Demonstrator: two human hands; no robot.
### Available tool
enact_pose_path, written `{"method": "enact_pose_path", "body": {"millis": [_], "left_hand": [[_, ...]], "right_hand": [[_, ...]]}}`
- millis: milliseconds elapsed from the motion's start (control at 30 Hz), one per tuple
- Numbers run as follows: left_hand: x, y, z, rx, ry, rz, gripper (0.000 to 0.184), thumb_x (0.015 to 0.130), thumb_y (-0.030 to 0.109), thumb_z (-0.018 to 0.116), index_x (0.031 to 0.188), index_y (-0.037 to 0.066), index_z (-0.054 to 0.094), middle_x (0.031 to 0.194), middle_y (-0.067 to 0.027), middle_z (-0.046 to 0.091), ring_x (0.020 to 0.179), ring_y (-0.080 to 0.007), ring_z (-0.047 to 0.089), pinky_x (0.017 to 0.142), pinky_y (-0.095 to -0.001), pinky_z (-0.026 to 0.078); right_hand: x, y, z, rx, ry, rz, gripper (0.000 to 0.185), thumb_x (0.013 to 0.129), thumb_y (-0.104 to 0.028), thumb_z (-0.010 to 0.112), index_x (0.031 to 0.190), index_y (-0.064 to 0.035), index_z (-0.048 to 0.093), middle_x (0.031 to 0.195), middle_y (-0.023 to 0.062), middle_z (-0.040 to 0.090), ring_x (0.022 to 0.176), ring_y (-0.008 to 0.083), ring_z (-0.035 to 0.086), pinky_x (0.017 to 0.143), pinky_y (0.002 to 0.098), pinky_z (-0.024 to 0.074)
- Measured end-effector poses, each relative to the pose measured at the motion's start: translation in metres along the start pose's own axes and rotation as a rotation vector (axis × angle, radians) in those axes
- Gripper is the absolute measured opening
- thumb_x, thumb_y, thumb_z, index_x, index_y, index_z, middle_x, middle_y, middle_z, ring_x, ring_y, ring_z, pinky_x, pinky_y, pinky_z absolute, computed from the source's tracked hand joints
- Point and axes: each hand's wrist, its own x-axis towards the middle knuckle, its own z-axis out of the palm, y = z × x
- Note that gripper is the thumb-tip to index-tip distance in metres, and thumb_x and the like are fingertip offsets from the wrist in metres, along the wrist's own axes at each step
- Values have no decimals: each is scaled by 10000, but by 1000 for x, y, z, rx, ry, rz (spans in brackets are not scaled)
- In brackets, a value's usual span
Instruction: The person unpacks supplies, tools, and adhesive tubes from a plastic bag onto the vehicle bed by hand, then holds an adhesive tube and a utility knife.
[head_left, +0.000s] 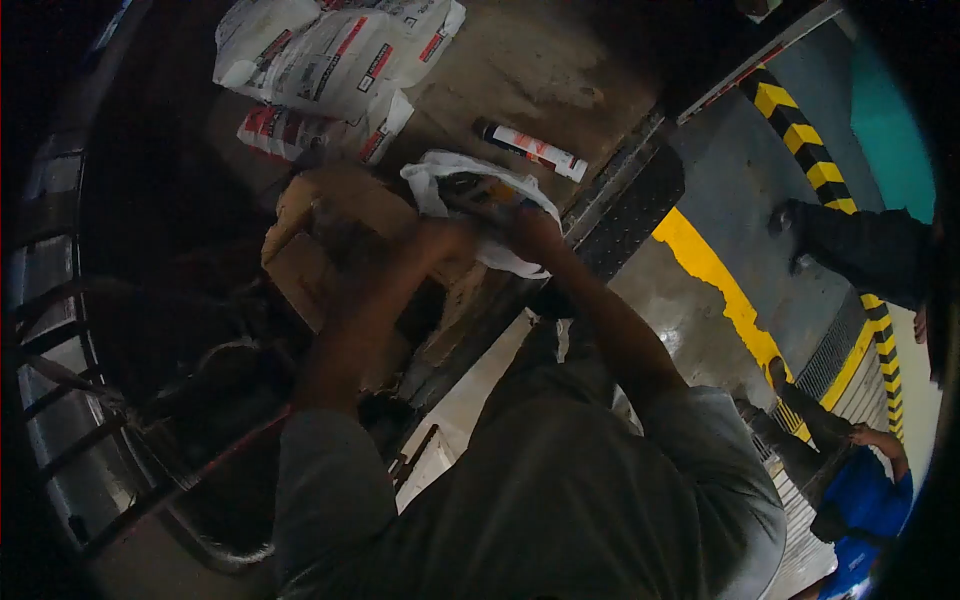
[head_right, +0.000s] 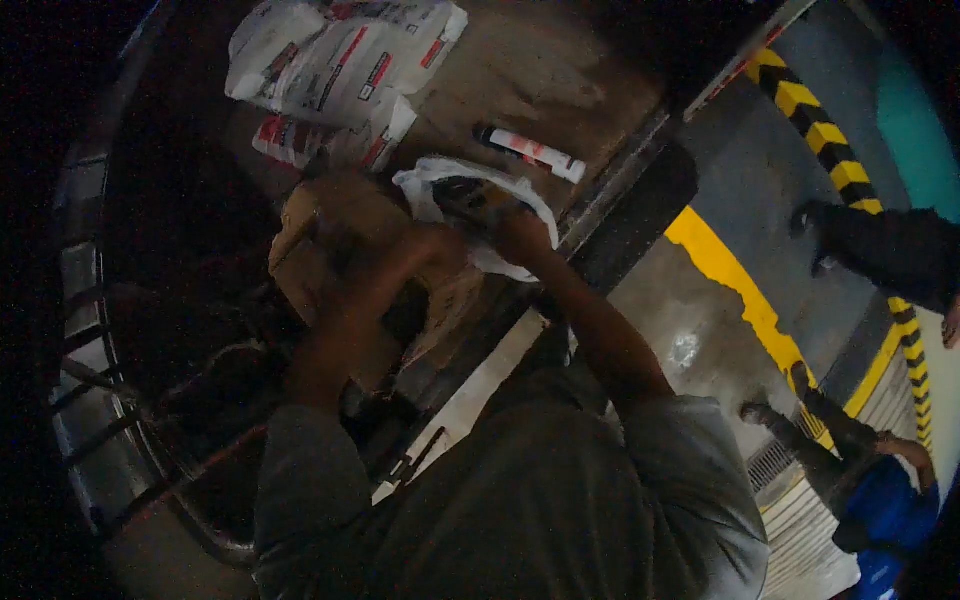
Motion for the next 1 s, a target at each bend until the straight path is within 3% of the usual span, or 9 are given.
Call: {"method": "enact_pose_path", "body": {"millis": [167, 300, 400, 500, 567, 600, 733, 867, 1000], "left_hand": [[-3, 2, 4, -61, -5, -129, 370, 740, 341, 570, 981, 72, 651, 1016, -144, 643, 862, -258, 629, 718, -399, 490], [-1, -4, 17, -11, 190, -156, 424, 711, 388, 597, 982, 67, 647, 1012, -146, 642, 853, -256, 628, 720, -399, 490], [7, -14, 34, -91, 324, -133, 339, 676, 379, 597, 785, 74, 697, 943, -132, 666, 846, -286, 646, 723, -409, 509], [54, -40, 69, -187, 506, -130, 351, 657, 379, 631, 810, 68, 687, 930, -136, 664, 829, -295, 649, 711, -404, 512], [20, -25, 36, -165, 345, -153, 415, 708, 417, 631, 910, 55, 648, 960, -149, 643, 850, -300, 630, 750, -412, 494], [0, -17, 21, -155, 263, -166, 449, 733, 436, 631, 960, 49, 629, 974, -156, 632, 861, -302, 620, 769, -416, 484], [-2, -19, 48, -91, 754, -101, 264, 752, 283, 586, 865, 56, 657, 837, -129, 657, 749, -273, 648, 682, -409, 508], [8, -18, 62, 74, 1075, -15, 170, 769, 218, 551, 768, 68, 631, 705, -107, 616, 627, -263, 615, 586, -420, 489], [-25, 23, 41, 60, 786, -206, 120, 722, 205, 554, 695, 97, 598, 642, -86, 575, 578, -260, 584, 533, -415, 468]], "right_hand": [[-28, -39, -111, 294, 226, -85, 381, 775, -297, 586, 1133, -166, 599, 1013, 114, 635, 779, 300, 635, 684, 413, 513], [-29, -26, -96, 323, 427, -104, 395, 780, -408, 631, 1076, -147, 626, 841, 168, 633, 717, 337, 635, 638, 439, 492], [-58, -12, -120, 262, 368, 78, 328, 783, -319, 660, 986, -63, 637, 849, 175, 639, 761, 342, 632, 695, 410, 489], [-81, 22, -130, 481, 582, -56, 246, 796, -250, 670, 914, -35, 644, 828, 165, 643, 742, 258, 637, 690, 356, 483], [-107, 38, -145, 764, 394, 204, 209, 826, -217, 655, 895, -20, 649, 836, 112, 656, 750, 169, 606, 681, 303, 461], [-115, 66, -123, 795, 539, 235, 231, 817, -234, 668, 912, -25, 651, 835, 95, 651, 768, 171, 591, 706, 305, 452], [-145, 109, -125, 1422, 698, 342, 207, 791, -197, 696, 903, -27, 658, 807, 12, 622, 766, 133, 550, 723, 270, 426], [-118, 123, -102, 978, 512, 258, 230, 806, -223, 690, 911, -23, 647, 751, -23, 611, 667, 78, 541, 600, 229, 422], [-48, 129, -41, 881, 599, 172, 277, 781, -256, 705, 911, -19, 642, 748, 32, 631, 676, 112, 568, 608, 275, 440]]}}
